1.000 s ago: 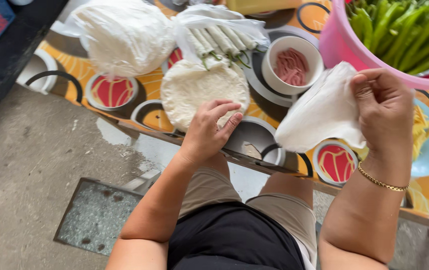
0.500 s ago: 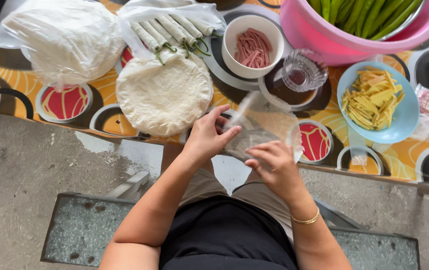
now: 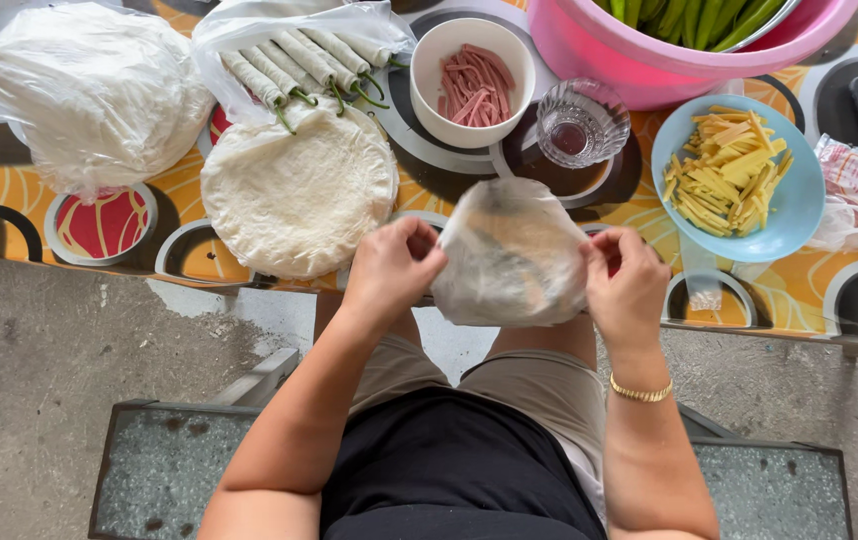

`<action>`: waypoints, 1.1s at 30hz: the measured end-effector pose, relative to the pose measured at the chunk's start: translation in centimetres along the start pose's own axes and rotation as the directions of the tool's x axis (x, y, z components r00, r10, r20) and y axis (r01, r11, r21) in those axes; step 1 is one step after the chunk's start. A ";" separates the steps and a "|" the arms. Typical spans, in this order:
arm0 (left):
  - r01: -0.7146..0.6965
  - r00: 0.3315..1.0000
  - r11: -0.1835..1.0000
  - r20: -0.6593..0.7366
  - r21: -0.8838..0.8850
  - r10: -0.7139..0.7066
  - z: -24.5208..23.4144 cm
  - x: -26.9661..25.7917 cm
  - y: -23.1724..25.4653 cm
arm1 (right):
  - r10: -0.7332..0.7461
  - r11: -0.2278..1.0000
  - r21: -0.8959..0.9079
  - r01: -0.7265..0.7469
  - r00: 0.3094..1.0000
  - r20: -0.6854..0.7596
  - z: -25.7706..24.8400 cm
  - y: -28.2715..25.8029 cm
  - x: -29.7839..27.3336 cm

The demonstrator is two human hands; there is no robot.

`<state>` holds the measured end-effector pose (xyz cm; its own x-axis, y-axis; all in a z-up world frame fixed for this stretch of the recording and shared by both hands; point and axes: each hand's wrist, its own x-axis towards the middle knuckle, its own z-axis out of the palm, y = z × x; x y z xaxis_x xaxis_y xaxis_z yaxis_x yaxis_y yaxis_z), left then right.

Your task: The person prepares food by wrapping ingredients into thin sheets of dough, including a long green pepper, meat slices, and yellow strips, then rolling the dough into a cylinder.

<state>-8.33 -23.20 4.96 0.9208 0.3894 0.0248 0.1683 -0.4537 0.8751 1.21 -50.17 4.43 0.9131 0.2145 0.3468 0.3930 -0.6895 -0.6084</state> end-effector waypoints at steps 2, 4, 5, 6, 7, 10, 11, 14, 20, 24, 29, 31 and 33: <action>0.052 0.989 0.992 0.134 0.111 -0.066 -0.7 -1.1 0.2 | -0.046 0.993 0.108 0.045 0.999 0.012 -0.1 -0.5 1.8; 0.087 0.980 0.985 0.165 0.149 -0.112 -1.0 -1.5 0.5 | -0.182 0.975 0.135 0.177 0.983 0.020 0.5 -1.5 3.7; 0.102 0.985 0.987 0.129 0.127 -0.118 -0.9 -1.4 0.6 | -0.250 0.965 0.090 0.248 0.968 0.012 0.7 -2.0 4.4; 0.112 0.988 0.988 0.091 0.105 -0.121 -0.8 -1.1 0.8 | -0.320 0.947 0.042 0.319 0.948 0.003 0.9 -2.5 5.2; 0.100 0.993 0.989 0.045 0.106 -0.105 -0.7 -0.6 0.9 | -0.388 0.922 -0.007 0.388 0.922 -0.002 0.9 -2.9 5.8; 0.069 0.997 0.993 -0.048 0.096 -0.064 0.0 0.7 0.9 | -0.557 0.828 -0.155 0.539 0.822 -0.117 0.6 -3.4 6.5; 0.059 0.997 0.995 -0.052 0.080 -0.055 0.3 1.0 0.8 | -0.502 0.864 -0.125 0.488 0.854 -0.134 0.5 -3.2 6.3; -0.003 0.995 0.999 -0.102 0.045 0.007 0.7 1.2 0.3 | -0.242 0.970 -0.042 0.239 0.966 -0.093 -0.3 -2.0 4.2; 0.045 0.994 0.999 -0.097 -0.018 -0.047 0.0 -0.9 0.0 | 0.136 0.961 -0.248 -0.118 0.989 0.056 -0.8 -0.6 -1.1; -0.007 0.994 0.994 -0.114 -0.114 -0.006 0.1 -1.6 0.5 | 0.041 0.969 -0.243 -0.042 0.999 -0.012 0.5 0.0 -1.2; -0.208 0.970 0.978 -0.131 0.002 0.207 1.2 -1.8 1.2 | 0.060 0.971 -0.231 -0.063 0.998 -0.019 0.3 -0.2 -0.5; -0.225 0.969 0.974 -0.097 0.024 0.226 1.4 -1.9 1.1 | 0.091 0.972 -0.218 -0.092 0.996 -0.016 0.0 -0.2 -0.7; -0.227 0.972 0.972 -0.051 0.054 0.230 1.4 -1.6 1.2 | 0.112 0.972 -0.209 -0.110 0.994 0.000 -0.2 -0.2 -0.7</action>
<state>-9.16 -25.50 5.27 0.9155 0.3150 0.2503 -0.0267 -0.5730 0.8191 0.46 -50.29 4.43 0.9515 0.1357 0.2761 0.2588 -0.8382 -0.4800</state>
